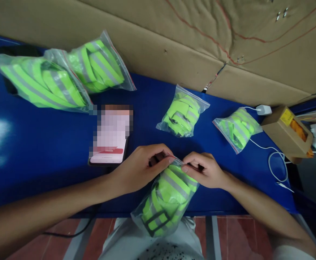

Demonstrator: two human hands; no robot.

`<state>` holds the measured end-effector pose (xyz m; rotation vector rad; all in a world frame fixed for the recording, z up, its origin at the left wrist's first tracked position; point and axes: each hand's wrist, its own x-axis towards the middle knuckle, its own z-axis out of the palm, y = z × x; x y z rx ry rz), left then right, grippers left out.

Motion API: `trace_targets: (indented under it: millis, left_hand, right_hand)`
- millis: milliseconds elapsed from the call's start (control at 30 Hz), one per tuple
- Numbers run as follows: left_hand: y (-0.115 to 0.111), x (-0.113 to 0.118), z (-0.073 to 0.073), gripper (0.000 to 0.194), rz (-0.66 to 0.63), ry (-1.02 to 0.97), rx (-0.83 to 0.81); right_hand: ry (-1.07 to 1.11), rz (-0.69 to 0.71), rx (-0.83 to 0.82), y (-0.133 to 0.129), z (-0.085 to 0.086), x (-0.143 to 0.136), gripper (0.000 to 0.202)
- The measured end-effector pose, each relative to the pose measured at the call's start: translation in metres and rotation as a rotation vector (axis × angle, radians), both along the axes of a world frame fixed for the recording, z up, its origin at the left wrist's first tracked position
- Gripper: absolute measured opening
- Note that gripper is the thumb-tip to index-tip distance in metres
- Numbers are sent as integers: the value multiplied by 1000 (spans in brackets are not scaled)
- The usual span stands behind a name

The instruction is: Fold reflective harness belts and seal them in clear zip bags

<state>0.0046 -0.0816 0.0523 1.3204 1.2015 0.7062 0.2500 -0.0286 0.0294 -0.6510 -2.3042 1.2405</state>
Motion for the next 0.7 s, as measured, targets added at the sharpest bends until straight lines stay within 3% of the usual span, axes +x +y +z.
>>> trace_targets:
  millis: [300,433,700]
  left_hand:
    - [4,-4,-3,13,154,-199,-99]
    - [7,-6,-7,11,126,-244,-122]
    - [6,-3,-8,14,33,-87,-63]
  right_hand:
    - [46,-75,1,3,-2,0,9]
    - [87,-41,-22,5,-5,-1,18]
    - [95,44,1,8,-3,-1,27]
